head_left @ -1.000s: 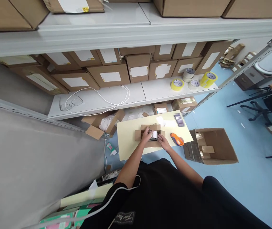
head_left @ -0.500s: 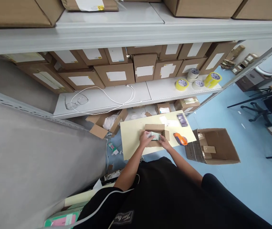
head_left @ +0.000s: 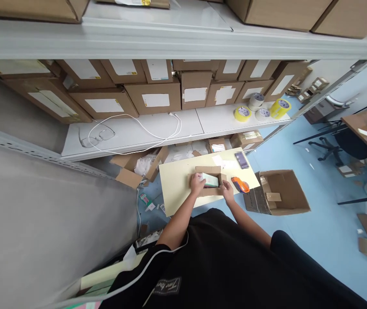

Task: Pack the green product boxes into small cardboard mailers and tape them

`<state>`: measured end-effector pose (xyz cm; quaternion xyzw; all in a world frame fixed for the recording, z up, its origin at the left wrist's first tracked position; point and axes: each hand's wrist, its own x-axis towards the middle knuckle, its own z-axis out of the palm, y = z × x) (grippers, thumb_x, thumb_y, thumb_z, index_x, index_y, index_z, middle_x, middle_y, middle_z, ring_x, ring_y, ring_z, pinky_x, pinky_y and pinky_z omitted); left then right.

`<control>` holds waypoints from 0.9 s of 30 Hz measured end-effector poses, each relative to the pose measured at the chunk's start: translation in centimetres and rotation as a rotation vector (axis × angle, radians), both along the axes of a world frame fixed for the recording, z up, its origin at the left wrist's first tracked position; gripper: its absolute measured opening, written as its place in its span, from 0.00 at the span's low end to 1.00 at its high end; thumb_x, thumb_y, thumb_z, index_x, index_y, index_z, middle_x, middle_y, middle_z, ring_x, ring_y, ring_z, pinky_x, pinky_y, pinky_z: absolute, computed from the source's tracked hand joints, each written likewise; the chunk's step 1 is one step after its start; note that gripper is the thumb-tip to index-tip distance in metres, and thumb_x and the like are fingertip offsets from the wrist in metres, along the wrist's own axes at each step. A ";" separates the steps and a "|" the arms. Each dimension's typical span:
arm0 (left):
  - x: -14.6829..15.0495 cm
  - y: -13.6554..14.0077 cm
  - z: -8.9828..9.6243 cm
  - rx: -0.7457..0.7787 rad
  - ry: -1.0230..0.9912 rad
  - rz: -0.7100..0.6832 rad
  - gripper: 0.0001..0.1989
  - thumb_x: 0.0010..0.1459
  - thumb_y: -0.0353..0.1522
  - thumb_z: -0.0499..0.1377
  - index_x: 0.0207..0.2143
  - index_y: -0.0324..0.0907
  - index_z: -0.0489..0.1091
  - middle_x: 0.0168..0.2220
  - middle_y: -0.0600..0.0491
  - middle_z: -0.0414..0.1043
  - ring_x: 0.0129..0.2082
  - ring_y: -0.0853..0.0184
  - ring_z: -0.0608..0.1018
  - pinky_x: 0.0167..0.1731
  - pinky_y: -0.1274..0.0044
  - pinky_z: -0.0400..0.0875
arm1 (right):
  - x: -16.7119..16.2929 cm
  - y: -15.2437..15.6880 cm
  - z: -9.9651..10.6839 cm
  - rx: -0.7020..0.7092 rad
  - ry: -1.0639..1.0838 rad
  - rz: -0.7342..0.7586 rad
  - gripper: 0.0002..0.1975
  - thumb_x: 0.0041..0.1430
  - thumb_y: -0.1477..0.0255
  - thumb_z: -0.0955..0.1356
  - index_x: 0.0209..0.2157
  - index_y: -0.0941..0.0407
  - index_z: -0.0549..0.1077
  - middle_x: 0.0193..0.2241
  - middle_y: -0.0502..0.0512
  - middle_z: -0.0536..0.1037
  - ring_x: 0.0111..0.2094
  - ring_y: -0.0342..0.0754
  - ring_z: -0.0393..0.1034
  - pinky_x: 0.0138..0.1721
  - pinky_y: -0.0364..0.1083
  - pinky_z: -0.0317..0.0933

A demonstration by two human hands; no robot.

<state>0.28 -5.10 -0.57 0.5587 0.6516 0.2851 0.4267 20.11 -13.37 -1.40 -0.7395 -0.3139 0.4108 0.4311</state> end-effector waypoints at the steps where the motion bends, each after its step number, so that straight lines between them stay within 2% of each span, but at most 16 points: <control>1: -0.5 0.2 -0.3 -0.007 -0.039 0.028 0.13 0.56 0.31 0.67 0.41 0.46 0.67 0.45 0.50 0.74 0.48 0.60 0.78 0.50 0.70 0.72 | 0.6 -0.2 0.1 -0.013 -0.022 -0.035 0.32 0.51 0.54 0.70 0.57 0.52 0.76 0.61 0.62 0.76 0.64 0.60 0.69 0.67 0.60 0.61; 3: -1.0 0.4 -1.0 -0.044 -0.132 0.063 0.13 0.57 0.34 0.66 0.43 0.45 0.67 0.41 0.52 0.75 0.45 0.62 0.79 0.47 0.72 0.74 | 1.6 -0.6 0.4 -0.048 -0.030 -0.053 0.35 0.52 0.52 0.70 0.60 0.52 0.74 0.64 0.62 0.74 0.65 0.60 0.67 0.66 0.59 0.61; 7: -0.2 -0.1 -2.3 -0.114 -0.275 0.062 0.11 0.62 0.37 0.62 0.44 0.44 0.66 0.36 0.54 0.74 0.41 0.65 0.80 0.43 0.76 0.74 | 2.3 -0.4 1.0 -0.062 0.052 0.040 0.36 0.55 0.49 0.68 0.61 0.51 0.73 0.62 0.59 0.75 0.61 0.59 0.71 0.59 0.58 0.68; 11: 0.3 -0.9 -2.5 -0.131 -0.219 0.020 0.12 0.64 0.37 0.62 0.46 0.45 0.66 0.40 0.52 0.78 0.43 0.64 0.82 0.45 0.74 0.74 | 2.5 0.3 1.2 -0.060 0.074 -0.002 0.31 0.55 0.47 0.68 0.53 0.53 0.75 0.56 0.61 0.79 0.55 0.58 0.74 0.53 0.55 0.71; 16: -1.0 -1.6 -1.6 -0.067 -0.134 -0.087 0.19 0.64 0.35 0.62 0.56 0.46 0.67 0.56 0.46 0.78 0.56 0.57 0.80 0.54 0.68 0.73 | 2.6 0.7 1.0 -0.073 0.009 -0.003 0.31 0.52 0.40 0.69 0.42 0.53 0.72 0.45 0.56 0.82 0.47 0.54 0.76 0.48 0.50 0.71; 22: -2.4 -2.5 -1.1 -0.025 -0.083 -0.019 0.18 0.66 0.32 0.59 0.58 0.46 0.69 0.59 0.45 0.78 0.60 0.57 0.78 0.57 0.66 0.72 | 1.3 1.0 1.3 -0.022 -0.045 0.015 0.32 0.50 0.38 0.69 0.37 0.53 0.72 0.37 0.56 0.82 0.42 0.55 0.76 0.46 0.50 0.69; 27: -3.3 -2.8 -1.2 -0.060 -0.072 -0.078 0.18 0.65 0.32 0.61 0.57 0.46 0.70 0.55 0.46 0.81 0.55 0.57 0.81 0.56 0.65 0.73 | 0.9 1.1 0.9 -0.146 -0.187 0.030 0.28 0.51 0.39 0.67 0.33 0.51 0.72 0.38 0.56 0.83 0.44 0.59 0.76 0.52 0.55 0.68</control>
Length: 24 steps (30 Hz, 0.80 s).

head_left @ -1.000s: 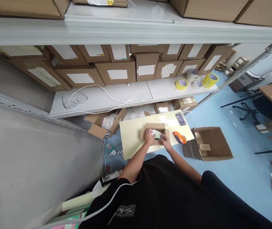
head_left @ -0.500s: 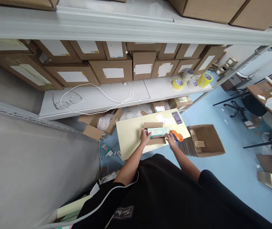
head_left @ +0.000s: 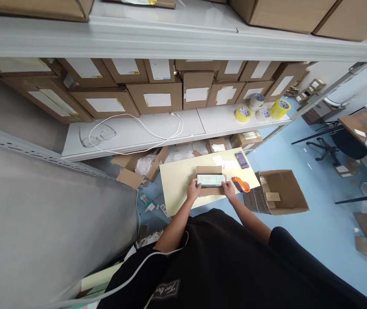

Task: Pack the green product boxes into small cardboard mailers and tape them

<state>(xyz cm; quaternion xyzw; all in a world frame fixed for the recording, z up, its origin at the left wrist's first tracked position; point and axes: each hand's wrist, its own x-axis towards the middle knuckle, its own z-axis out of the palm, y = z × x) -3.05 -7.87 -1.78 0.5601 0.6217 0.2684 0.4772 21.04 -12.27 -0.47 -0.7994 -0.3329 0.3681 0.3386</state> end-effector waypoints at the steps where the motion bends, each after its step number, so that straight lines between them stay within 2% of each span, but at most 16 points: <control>1: 0.0 0.0 0.0 -0.003 0.005 -0.014 0.18 0.65 0.32 0.61 0.57 0.46 0.71 0.54 0.47 0.81 0.55 0.57 0.81 0.56 0.65 0.74 | 0.0 0.0 -0.2 0.003 -0.017 -0.004 0.27 0.52 0.40 0.66 0.33 0.50 0.71 0.39 0.57 0.83 0.46 0.60 0.76 0.53 0.56 0.68; 3: 0.2 0.0 -0.1 -0.005 0.037 -0.036 0.19 0.65 0.31 0.61 0.58 0.46 0.71 0.54 0.46 0.81 0.55 0.56 0.81 0.57 0.64 0.73 | 0.3 -0.1 -0.7 0.032 -0.004 -0.002 0.25 0.53 0.42 0.66 0.35 0.51 0.71 0.42 0.59 0.83 0.47 0.60 0.76 0.54 0.57 0.68; 5: 0.5 -0.2 -0.3 0.014 0.097 -0.059 0.21 0.64 0.30 0.60 0.59 0.45 0.72 0.59 0.44 0.77 0.59 0.55 0.78 0.61 0.63 0.70 | 0.6 -0.3 -1.2 0.020 0.024 0.016 0.25 0.52 0.44 0.67 0.36 0.52 0.72 0.44 0.61 0.83 0.48 0.61 0.76 0.55 0.57 0.68; 8: 0.8 -0.7 -0.8 0.050 0.186 -0.084 0.24 0.63 0.29 0.62 0.62 0.42 0.71 0.70 0.37 0.63 0.70 0.50 0.67 0.67 0.59 0.62 | 1.1 -0.7 -1.8 -0.056 0.002 0.015 0.25 0.50 0.50 0.70 0.43 0.54 0.75 0.47 0.62 0.82 0.51 0.62 0.76 0.57 0.59 0.67; 10: 1.0 -1.0 -1.1 0.057 0.225 -0.102 0.29 0.62 0.31 0.63 0.65 0.40 0.67 0.74 0.35 0.55 0.74 0.47 0.60 0.69 0.58 0.58 | 1.2 -0.8 -2.2 -0.088 -0.040 -0.016 0.29 0.50 0.54 0.70 0.51 0.55 0.74 0.51 0.64 0.81 0.53 0.63 0.76 0.58 0.60 0.66; 12: 1.1 -1.2 -1.2 0.089 0.257 -0.155 0.32 0.61 0.31 0.63 0.68 0.40 0.64 0.75 0.36 0.51 0.75 0.48 0.55 0.71 0.58 0.56 | 1.2 -0.8 -2.5 -0.087 -0.067 -0.025 0.32 0.51 0.57 0.69 0.56 0.55 0.73 0.55 0.65 0.79 0.55 0.64 0.75 0.59 0.61 0.66; 15: 1.3 -1.3 -1.0 0.132 0.332 -0.305 0.30 0.61 0.33 0.64 0.65 0.41 0.68 0.77 0.40 0.44 0.77 0.49 0.50 0.72 0.59 0.53 | 1.3 -0.6 -2.8 -0.044 -0.081 0.027 0.33 0.53 0.60 0.69 0.60 0.56 0.72 0.58 0.65 0.77 0.59 0.63 0.73 0.63 0.60 0.64; 19: 1.4 -1.8 -0.9 0.081 0.454 -0.445 0.31 0.59 0.37 0.69 0.63 0.40 0.70 0.79 0.44 0.33 0.77 0.45 0.46 0.71 0.62 0.57 | 1.7 -0.7 -2.7 -0.013 -0.139 0.136 0.33 0.57 0.65 0.67 0.64 0.56 0.68 0.62 0.66 0.74 0.63 0.63 0.69 0.65 0.59 0.63; 21: 1.5 -2.1 -1.1 0.068 0.485 -0.450 0.30 0.59 0.38 0.69 0.62 0.43 0.71 0.80 0.47 0.30 0.77 0.45 0.48 0.69 0.61 0.61 | 2.1 -1.0 -2.6 0.010 -0.186 0.209 0.33 0.59 0.66 0.66 0.66 0.57 0.67 0.65 0.65 0.72 0.66 0.61 0.67 0.66 0.59 0.62; 24: 2.0 -2.4 -1.3 0.061 0.506 -0.406 0.19 0.61 0.39 0.68 0.53 0.43 0.77 0.80 0.50 0.27 0.76 0.44 0.52 0.66 0.60 0.66 | 2.8 -1.7 -2.4 0.062 -0.254 0.340 0.34 0.60 0.67 0.65 0.68 0.56 0.65 0.68 0.64 0.68 0.71 0.60 0.59 0.70 0.59 0.57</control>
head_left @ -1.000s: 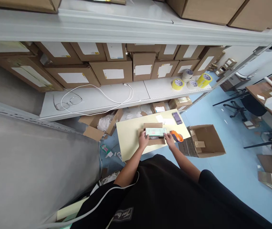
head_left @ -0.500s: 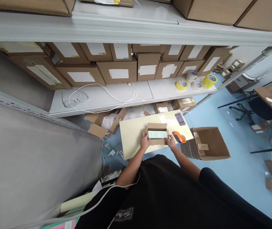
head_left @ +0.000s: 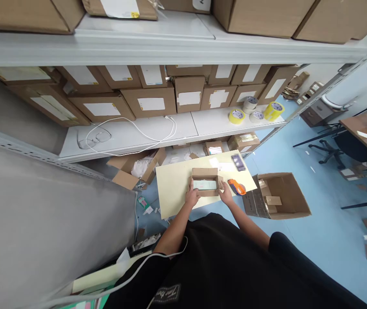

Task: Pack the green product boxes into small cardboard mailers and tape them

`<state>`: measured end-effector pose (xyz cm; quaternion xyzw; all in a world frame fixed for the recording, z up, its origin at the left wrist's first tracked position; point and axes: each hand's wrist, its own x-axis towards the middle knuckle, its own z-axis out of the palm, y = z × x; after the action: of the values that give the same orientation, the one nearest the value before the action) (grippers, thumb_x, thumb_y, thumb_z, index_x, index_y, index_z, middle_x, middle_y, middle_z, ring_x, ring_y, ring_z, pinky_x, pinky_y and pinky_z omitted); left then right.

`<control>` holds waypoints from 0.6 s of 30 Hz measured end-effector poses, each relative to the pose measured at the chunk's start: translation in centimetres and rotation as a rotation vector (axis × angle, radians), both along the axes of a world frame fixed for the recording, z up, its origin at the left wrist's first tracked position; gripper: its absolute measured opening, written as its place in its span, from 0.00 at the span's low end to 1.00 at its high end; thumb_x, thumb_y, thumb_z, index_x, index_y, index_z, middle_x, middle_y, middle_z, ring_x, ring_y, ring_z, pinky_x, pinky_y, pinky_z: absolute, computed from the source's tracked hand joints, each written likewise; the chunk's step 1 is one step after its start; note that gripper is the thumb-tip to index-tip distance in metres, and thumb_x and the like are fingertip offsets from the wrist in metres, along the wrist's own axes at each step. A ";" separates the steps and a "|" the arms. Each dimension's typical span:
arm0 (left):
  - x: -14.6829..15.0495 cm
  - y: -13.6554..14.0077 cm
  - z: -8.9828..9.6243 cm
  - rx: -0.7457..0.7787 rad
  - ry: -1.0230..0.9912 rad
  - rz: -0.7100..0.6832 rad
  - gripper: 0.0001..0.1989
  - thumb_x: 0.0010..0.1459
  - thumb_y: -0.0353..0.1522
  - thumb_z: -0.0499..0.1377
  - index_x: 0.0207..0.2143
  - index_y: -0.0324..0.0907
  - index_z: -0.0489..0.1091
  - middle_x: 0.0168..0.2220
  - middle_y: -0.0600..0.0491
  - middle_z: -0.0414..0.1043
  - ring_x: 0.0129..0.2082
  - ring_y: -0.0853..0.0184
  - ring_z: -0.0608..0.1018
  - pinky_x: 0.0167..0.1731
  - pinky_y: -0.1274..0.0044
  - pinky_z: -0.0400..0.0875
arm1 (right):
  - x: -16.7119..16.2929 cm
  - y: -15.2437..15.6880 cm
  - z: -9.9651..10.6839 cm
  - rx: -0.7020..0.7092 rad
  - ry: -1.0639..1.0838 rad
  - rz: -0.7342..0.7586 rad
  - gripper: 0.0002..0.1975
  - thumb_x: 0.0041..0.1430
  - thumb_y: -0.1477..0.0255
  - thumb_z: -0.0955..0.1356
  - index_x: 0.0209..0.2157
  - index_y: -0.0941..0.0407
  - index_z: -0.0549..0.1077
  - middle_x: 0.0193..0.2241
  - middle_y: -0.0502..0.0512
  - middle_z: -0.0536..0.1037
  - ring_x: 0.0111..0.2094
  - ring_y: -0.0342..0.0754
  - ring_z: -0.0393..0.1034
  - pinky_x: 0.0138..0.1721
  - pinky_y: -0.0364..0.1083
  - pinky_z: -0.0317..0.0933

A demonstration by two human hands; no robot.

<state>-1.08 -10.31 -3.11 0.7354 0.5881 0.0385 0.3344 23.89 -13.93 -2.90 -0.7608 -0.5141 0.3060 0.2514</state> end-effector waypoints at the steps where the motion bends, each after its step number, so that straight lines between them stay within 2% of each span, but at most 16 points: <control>1: 0.2 0.0 0.0 0.005 0.007 0.018 0.16 0.62 0.39 0.67 0.50 0.42 0.78 0.80 0.50 0.28 0.75 0.43 0.53 0.65 0.59 0.66 | 0.3 -0.2 0.1 0.009 -0.016 0.038 0.35 0.61 0.67 0.65 0.69 0.56 0.64 0.69 0.63 0.66 0.72 0.59 0.57 0.71 0.59 0.55; 5: 1.2 -0.4 0.4 0.042 0.018 0.095 0.08 0.63 0.35 0.66 0.40 0.40 0.80 0.79 0.48 0.33 0.73 0.42 0.57 0.65 0.57 0.65 | 2.0 -1.0 0.4 0.029 -0.034 0.145 0.37 0.62 0.66 0.67 0.71 0.55 0.61 0.74 0.65 0.57 0.74 0.60 0.53 0.71 0.60 0.54; 10: 2.7 -3.0 0.6 0.113 -0.089 0.209 0.06 0.63 0.31 0.64 0.36 0.39 0.80 0.78 0.47 0.43 0.71 0.51 0.63 0.64 0.64 0.68 | 5.4 -1.4 0.7 0.045 -0.009 0.238 0.38 0.61 0.67 0.69 0.72 0.54 0.60 0.75 0.66 0.53 0.75 0.61 0.50 0.71 0.62 0.52; 14: 5.4 -7.5 0.0 0.195 -0.221 0.327 0.07 0.63 0.30 0.61 0.36 0.40 0.80 0.74 0.48 0.56 0.68 0.52 0.67 0.62 0.68 0.69 | 8.3 -1.9 0.6 0.104 0.026 0.306 0.38 0.62 0.68 0.69 0.72 0.54 0.59 0.75 0.66 0.53 0.76 0.61 0.47 0.72 0.63 0.51; 18: 9.2 -13.9 -0.4 0.270 -0.229 0.449 0.10 0.64 0.30 0.58 0.39 0.41 0.81 0.73 0.46 0.60 0.67 0.51 0.70 0.63 0.65 0.70 | 10.7 -3.3 0.4 0.169 0.067 0.400 0.36 0.63 0.68 0.68 0.71 0.53 0.61 0.75 0.65 0.55 0.75 0.61 0.49 0.71 0.64 0.52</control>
<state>8.13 -24.19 -3.56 0.6154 0.6842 0.2725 0.2809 34.59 -17.25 -2.49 -0.6093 -0.6699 0.3308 0.2658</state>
